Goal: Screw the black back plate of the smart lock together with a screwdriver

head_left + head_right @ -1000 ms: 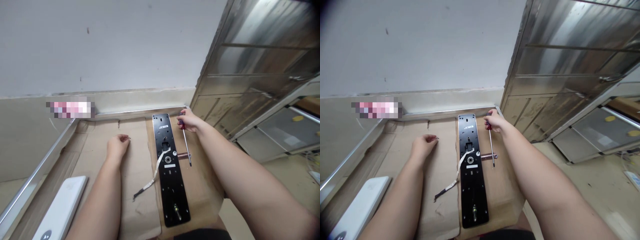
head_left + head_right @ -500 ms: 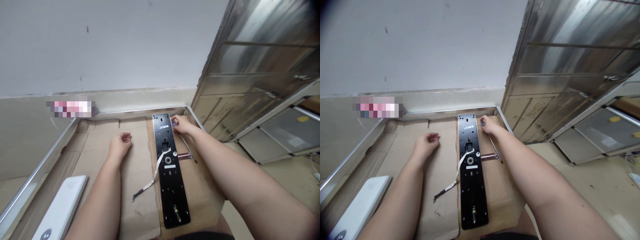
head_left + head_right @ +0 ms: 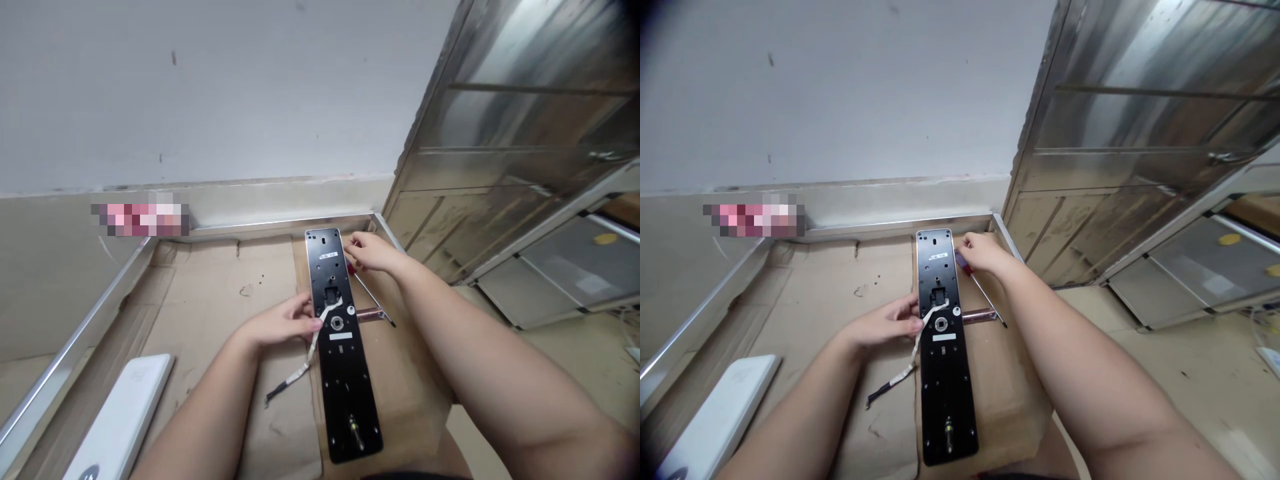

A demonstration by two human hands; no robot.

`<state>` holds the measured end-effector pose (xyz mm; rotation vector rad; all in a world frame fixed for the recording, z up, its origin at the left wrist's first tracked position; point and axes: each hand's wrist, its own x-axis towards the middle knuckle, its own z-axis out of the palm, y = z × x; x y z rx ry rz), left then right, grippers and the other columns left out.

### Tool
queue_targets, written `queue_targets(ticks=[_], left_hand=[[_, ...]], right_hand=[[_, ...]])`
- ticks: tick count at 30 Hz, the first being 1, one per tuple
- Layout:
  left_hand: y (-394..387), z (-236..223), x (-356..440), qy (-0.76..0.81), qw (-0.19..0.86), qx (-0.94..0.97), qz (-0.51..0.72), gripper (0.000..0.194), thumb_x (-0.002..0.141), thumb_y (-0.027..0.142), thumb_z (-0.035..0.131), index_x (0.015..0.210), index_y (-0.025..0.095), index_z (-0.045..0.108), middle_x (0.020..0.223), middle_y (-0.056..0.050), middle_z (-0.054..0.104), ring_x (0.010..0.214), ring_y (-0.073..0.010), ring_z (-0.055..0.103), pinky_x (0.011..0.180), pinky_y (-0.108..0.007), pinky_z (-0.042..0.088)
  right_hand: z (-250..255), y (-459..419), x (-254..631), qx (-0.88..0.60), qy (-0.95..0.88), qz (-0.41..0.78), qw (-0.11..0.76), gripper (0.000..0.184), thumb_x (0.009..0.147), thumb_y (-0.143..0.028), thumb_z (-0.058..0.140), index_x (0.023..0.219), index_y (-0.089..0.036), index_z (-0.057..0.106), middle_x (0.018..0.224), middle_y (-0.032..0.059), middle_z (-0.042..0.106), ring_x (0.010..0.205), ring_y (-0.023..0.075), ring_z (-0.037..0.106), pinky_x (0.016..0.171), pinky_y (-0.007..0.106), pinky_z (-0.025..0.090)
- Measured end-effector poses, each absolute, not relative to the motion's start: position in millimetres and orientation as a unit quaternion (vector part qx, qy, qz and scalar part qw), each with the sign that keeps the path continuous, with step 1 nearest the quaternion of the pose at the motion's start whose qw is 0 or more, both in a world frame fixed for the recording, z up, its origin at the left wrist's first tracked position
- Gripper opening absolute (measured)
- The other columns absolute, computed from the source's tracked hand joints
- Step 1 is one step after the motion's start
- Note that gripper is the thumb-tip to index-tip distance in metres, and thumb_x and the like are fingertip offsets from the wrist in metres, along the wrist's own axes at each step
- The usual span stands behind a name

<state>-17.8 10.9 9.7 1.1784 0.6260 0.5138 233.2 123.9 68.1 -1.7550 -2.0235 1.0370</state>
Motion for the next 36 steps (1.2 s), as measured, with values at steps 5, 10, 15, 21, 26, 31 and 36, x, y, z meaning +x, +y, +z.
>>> queue_targets(ticks=[5, 10, 15, 21, 26, 31, 36], left_hand=[[8.2, 4.8, -2.7, 0.318, 0.744, 0.526, 0.262, 0.051, 0.084, 0.037, 0.077, 0.125, 0.017, 0.054, 0.108, -0.012, 0.067, 0.086, -0.0210, 0.069, 0.068, -0.029, 0.056], [8.5, 5.1, -1.4, 0.316, 0.745, 0.509, 0.293, 0.048, 0.083, 0.034, 0.079, 0.122, 0.015, 0.059, 0.109, -0.013, 0.070, 0.086, -0.0213, 0.070, 0.070, -0.029, 0.055], [13.2, -0.4, -0.3, 0.322, 0.735, 0.485, 0.348, 0.049, 0.081, 0.031, 0.082, 0.123, 0.017, 0.061, 0.106, -0.011, 0.070, 0.096, -0.0231, 0.069, 0.087, -0.036, 0.053], [14.3, -9.1, 1.4, 0.375, 0.691, 0.415, 0.457, 0.062, 0.079, 0.028, 0.083, 0.134, 0.021, 0.055, 0.097, -0.006, 0.067, 0.088, -0.0195, 0.068, 0.085, -0.035, 0.051], [13.6, -3.1, 3.5, 0.405, 0.647, 0.405, 0.503, 0.066, 0.083, 0.028, 0.079, 0.141, 0.027, 0.048, 0.094, -0.001, 0.061, 0.086, -0.0131, 0.063, 0.083, -0.028, 0.047], [10.9, 11.3, -0.7, 0.436, 0.597, 0.510, 0.440, 0.076, 0.087, 0.032, 0.074, 0.151, 0.030, 0.032, 0.096, -0.001, 0.056, 0.082, -0.0124, 0.057, 0.083, -0.029, 0.046], [7.0, 17.3, -4.4, 0.444, 0.558, 0.581, 0.391, 0.089, 0.086, 0.036, 0.074, 0.156, 0.031, 0.019, 0.112, -0.007, 0.056, 0.081, -0.0147, 0.058, 0.078, -0.032, 0.049]], right_hand=[[78.8, 108.8, 225.0, -0.562, -0.675, 0.469, 0.097, 0.022, 0.100, -0.034, 0.034, 0.092, -0.022, 0.050, 0.071, 0.0020, 0.060, 0.051, 0.0141, 0.059, 0.045, 0.026, 0.049], [81.4, 106.0, 226.6, -0.543, -0.587, 0.585, 0.135, 0.024, 0.099, -0.043, 0.042, 0.110, -0.023, 0.051, 0.081, 0.0052, 0.064, 0.062, 0.0183, 0.068, 0.052, 0.032, 0.059], [73.1, 105.5, 227.2, -0.509, -0.590, 0.600, 0.181, 0.045, 0.089, -0.041, 0.066, 0.125, -0.023, 0.045, 0.083, 0.0035, 0.067, 0.061, 0.0151, 0.065, 0.055, 0.029, 0.060], [58.3, 112.6, 218.8, -0.507, -0.582, 0.578, 0.263, 0.044, 0.093, -0.030, 0.060, 0.130, -0.022, 0.038, 0.070, -0.0011, 0.064, 0.053, 0.0119, 0.059, 0.048, 0.022, 0.049], [53.7, 117.2, 215.1, -0.510, -0.605, 0.539, 0.288, 0.038, 0.092, -0.026, 0.058, 0.126, -0.025, 0.039, 0.078, -0.0016, 0.061, 0.054, 0.0119, 0.058, 0.046, 0.022, 0.042], [64.9, 113.0, 217.0, -0.499, -0.719, 0.350, 0.333, 0.031, 0.087, -0.029, 0.066, 0.115, -0.023, 0.054, 0.103, 0.0035, 0.054, 0.071, 0.0113, 0.055, 0.067, 0.029, 0.050], [77.4, 100.3, 214.3, -0.349, -0.886, 0.220, 0.211, 0.039, 0.083, -0.038, 0.075, 0.116, -0.021, 0.067, 0.092, 0.0034, 0.060, 0.085, 0.0172, 0.057, 0.078, 0.032, 0.047]])
